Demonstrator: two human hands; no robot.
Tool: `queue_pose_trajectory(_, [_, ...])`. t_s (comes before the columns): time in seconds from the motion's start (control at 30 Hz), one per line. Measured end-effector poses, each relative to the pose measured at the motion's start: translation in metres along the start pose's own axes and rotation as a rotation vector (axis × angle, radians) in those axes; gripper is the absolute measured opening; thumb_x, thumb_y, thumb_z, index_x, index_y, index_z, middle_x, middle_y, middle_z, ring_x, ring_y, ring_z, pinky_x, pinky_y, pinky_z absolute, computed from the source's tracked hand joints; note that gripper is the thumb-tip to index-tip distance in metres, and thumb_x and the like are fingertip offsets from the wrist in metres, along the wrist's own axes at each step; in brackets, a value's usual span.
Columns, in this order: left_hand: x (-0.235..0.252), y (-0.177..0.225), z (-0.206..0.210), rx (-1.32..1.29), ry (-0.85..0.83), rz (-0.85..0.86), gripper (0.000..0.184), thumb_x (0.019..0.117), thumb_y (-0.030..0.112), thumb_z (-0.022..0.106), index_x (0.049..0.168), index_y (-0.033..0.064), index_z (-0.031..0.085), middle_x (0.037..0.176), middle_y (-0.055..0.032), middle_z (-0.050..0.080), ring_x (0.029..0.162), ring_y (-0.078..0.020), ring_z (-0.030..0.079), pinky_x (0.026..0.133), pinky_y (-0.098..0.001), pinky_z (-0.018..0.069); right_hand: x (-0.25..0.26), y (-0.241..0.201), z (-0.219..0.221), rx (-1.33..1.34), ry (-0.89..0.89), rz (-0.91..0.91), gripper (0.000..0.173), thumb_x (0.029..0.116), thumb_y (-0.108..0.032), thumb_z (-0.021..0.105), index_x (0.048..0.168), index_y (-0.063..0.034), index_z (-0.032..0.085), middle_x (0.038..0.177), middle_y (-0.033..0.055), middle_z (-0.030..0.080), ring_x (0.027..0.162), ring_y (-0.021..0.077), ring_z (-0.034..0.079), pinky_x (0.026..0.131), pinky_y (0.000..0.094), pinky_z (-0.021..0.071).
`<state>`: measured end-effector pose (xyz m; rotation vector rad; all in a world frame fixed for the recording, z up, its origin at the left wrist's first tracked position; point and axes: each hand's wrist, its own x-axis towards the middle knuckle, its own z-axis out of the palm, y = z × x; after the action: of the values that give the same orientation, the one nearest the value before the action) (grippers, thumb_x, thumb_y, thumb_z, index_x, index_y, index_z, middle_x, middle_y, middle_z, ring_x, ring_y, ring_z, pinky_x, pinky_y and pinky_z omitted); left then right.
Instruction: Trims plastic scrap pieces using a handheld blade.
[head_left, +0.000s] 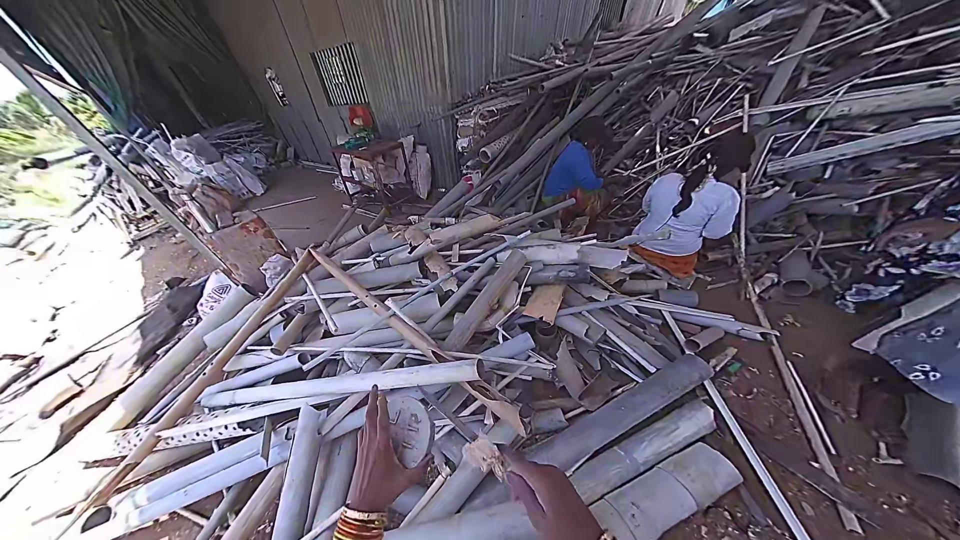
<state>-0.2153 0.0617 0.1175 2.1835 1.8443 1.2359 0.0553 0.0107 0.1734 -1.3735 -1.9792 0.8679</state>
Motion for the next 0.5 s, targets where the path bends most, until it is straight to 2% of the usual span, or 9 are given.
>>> queue_pose_trajectory(0.07, [-0.010,0.003,-0.002,-0.057,0.002,-0.056,0.140,0.0464,0.057,0.082,0.150,-0.0181,0.027,0.150,-0.0403,0.037,0.127,-0.0559,0.051,0.099,-0.0637,0.0450,0.002,-0.009,-0.006,0.146,0.237,-0.069,0.040,0.0975,-0.007,0.049,0.128,0.0142,0.062,0.075,0.0149,0.070,0.056,0.0215,0.064,0.057,0.0375,0.0560])
queue_pose_trajectory(0.13, [-0.015,0.010,-0.002,-0.248,-0.013,-0.140,0.141,0.0508,0.058,0.081,0.152,-0.0188,0.020,0.151,-0.0389,0.037,0.130,-0.0485,0.051,0.102,-0.0577,0.0451,0.013,-0.021,-0.014,0.480,0.251,0.015,0.042,0.0965,-0.010,0.049,0.133,0.0121,0.052,0.073,-0.0017,0.062,0.053,0.0006,0.054,0.050,0.0167,0.0476])
queue_pose_trajectory(0.17, [-0.018,0.020,-0.001,-0.443,-0.027,-0.220,0.140,0.0575,0.059,0.079,0.153,-0.0182,0.013,0.153,-0.0334,0.038,0.134,-0.0360,0.051,0.106,-0.0458,0.0454,0.021,-0.023,-0.015,0.671,0.211,0.118,0.037,0.0941,-0.009,0.052,0.129,0.0042,0.051,0.070,-0.0074,0.059,0.050,-0.0035,0.051,0.047,0.0127,0.0446])
queue_pose_trajectory(0.23, [-0.026,0.048,0.004,-1.010,0.010,-0.449,0.125,0.0778,0.065,0.070,0.155,-0.0078,0.006,0.149,-0.0124,0.049,0.127,-0.0082,0.056,0.103,-0.0245,0.0479,0.034,-0.023,-0.005,0.919,0.159,0.311,0.014,0.0959,-0.003,0.055,0.110,-0.0016,0.057,0.066,-0.0053,0.060,0.044,-0.0028,0.046,0.043,0.0128,0.0400])
queue_pose_trajectory(0.27, [-0.027,0.066,0.005,-1.337,0.088,-0.641,0.092,0.0865,0.058,0.063,0.150,0.0043,0.024,0.131,-0.0036,0.061,0.112,-0.0069,0.064,0.092,-0.0248,0.0552,0.040,-0.023,0.001,0.973,0.144,0.374,0.007,0.0985,-0.001,0.054,0.105,-0.0010,0.056,0.066,-0.0029,0.061,0.042,-0.0020,0.044,0.042,0.0134,0.0392])
queue_pose_trajectory(0.3, [-0.024,0.075,0.007,-1.642,0.142,-0.814,0.065,0.0934,0.059,0.050,0.138,0.0115,0.043,0.118,-0.0069,0.069,0.103,-0.0164,0.070,0.082,-0.0350,0.0609,0.044,-0.024,0.008,1.015,0.144,0.419,0.003,0.1015,0.000,0.052,0.102,0.0003,0.056,0.067,0.0001,0.063,0.041,-0.0010,0.044,0.041,0.0139,0.0392])
queue_pose_trajectory(0.33, [-0.023,0.076,0.009,-1.893,0.131,-0.939,0.073,0.0918,0.072,0.042,0.132,0.0123,0.054,0.115,-0.0143,0.071,0.101,-0.0283,0.072,0.077,-0.0466,0.0616,0.046,-0.027,0.013,1.040,0.156,0.454,0.006,0.1038,-0.001,0.050,0.101,0.0011,0.056,0.067,0.0023,0.065,0.040,0.0000,0.044,0.041,0.0144,0.0396])
queue_pose_trajectory(0.43, [-0.030,0.077,0.019,-2.226,0.054,-1.028,0.091,0.0793,0.087,0.044,0.128,0.0123,0.063,0.119,-0.0206,0.069,0.105,-0.0395,0.070,0.078,-0.0561,0.0602,0.048,-0.034,0.022,0.953,0.209,0.431,0.008,0.1027,-0.001,0.051,0.098,0.0017,0.058,0.066,0.0006,0.062,0.041,0.0004,0.043,0.042,0.0150,0.0409])
queue_pose_trajectory(0.5, [-0.034,0.085,0.017,-2.186,0.082,-1.074,0.083,0.0887,0.081,0.037,0.130,0.0127,0.060,0.120,-0.0196,0.069,0.107,-0.0397,0.069,0.080,-0.0579,0.0597,0.047,-0.031,0.027,0.796,0.254,0.357,0.005,0.0949,-0.003,0.059,0.098,0.0007,0.059,0.062,-0.0049,0.054,0.043,-0.0009,0.044,0.045,0.0153,0.0419])
